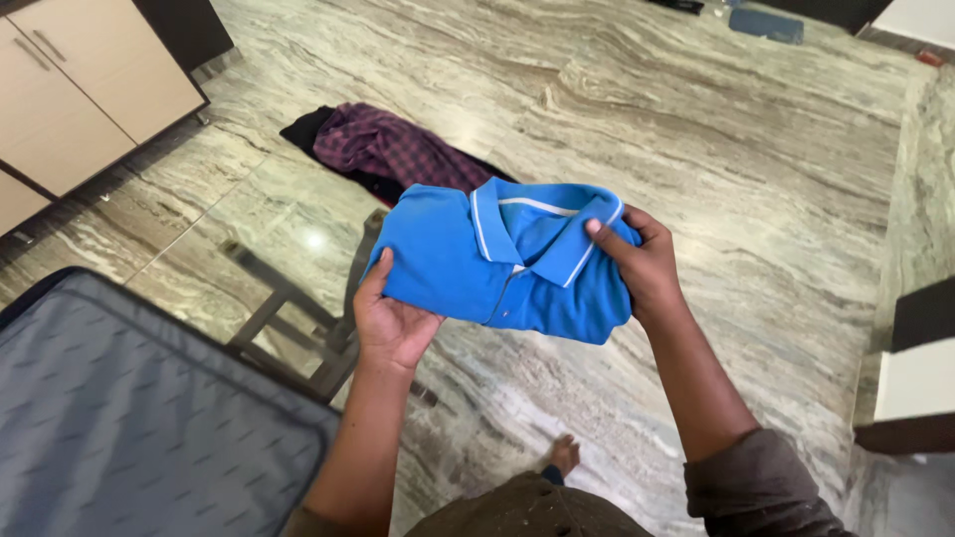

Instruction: The person packs a suitcase by placing folded shirts and jeans into the main compartment and then zipping the inner liner closed.

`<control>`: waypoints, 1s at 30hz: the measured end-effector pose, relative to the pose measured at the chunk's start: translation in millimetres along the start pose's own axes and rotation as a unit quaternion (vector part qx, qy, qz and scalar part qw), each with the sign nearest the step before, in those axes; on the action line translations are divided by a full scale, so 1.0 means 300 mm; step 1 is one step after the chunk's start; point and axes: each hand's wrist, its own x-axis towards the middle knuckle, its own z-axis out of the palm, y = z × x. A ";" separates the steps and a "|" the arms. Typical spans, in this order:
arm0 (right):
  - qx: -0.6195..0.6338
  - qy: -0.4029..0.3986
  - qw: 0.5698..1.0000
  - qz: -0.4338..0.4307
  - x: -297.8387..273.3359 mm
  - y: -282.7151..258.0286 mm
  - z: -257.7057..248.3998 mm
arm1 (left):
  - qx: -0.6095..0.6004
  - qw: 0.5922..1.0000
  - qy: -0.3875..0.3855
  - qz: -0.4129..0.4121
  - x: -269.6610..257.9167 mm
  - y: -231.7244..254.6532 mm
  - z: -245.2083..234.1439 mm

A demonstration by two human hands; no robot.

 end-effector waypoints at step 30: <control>-0.211 -0.121 0.939 -0.242 1.129 0.121 -0.181 | 0.167 0.951 0.021 0.258 0.769 -0.138 0.253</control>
